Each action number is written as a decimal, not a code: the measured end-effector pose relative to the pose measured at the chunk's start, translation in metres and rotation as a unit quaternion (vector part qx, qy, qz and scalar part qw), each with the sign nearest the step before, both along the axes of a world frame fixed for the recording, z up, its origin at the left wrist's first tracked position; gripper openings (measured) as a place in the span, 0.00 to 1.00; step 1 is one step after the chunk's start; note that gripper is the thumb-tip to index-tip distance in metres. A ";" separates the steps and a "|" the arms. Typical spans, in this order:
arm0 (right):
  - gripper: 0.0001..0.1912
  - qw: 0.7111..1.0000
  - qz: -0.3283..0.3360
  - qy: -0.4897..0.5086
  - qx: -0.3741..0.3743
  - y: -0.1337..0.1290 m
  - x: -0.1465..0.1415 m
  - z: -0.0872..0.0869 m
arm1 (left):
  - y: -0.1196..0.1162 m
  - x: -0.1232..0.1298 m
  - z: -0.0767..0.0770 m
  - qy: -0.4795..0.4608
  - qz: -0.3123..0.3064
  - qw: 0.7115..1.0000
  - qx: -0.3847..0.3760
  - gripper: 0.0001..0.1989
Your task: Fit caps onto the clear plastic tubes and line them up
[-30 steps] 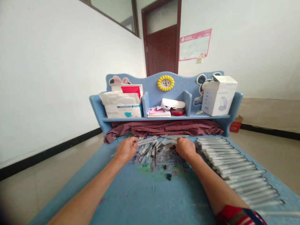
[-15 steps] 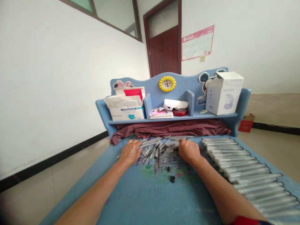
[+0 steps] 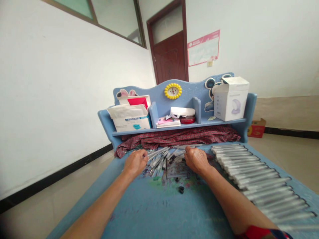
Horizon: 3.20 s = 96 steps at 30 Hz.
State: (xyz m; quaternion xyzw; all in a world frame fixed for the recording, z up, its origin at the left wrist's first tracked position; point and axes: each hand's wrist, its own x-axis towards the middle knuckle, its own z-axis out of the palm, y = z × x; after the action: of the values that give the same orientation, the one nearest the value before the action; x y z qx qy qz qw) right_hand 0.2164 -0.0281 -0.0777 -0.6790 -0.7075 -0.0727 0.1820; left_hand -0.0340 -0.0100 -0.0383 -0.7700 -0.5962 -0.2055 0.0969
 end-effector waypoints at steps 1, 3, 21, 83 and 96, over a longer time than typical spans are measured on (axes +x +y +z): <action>0.12 1.000 0.006 0.028 0.010 0.001 0.000 0.000 | -0.001 0.001 0.003 -0.050 0.007 0.998 -0.022 0.05; 0.11 0.992 0.033 0.118 0.026 0.002 -0.001 0.000 | -0.002 0.006 0.008 -0.190 -0.001 0.977 -0.095 0.05; 0.13 0.632 0.266 0.720 -0.108 -0.014 -0.018 0.025 | -0.037 0.041 0.012 -0.310 -0.202 0.862 -0.346 0.08; 0.08 0.851 0.212 0.455 -0.155 -0.013 -0.016 0.013 | -0.017 0.030 0.013 -0.711 -0.138 0.645 -0.243 0.05; 0.06 0.941 0.173 0.245 -0.157 -0.006 0.006 0.009 | -0.013 0.032 0.000 -0.606 -0.132 0.723 -0.304 0.12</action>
State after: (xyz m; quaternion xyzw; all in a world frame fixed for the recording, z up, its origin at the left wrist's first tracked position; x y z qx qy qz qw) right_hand 0.2226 -0.0338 -0.0686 -0.5626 -0.7502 0.2403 0.2509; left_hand -0.0017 -0.0229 -0.0388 -0.5402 -0.4508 -0.4468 -0.5526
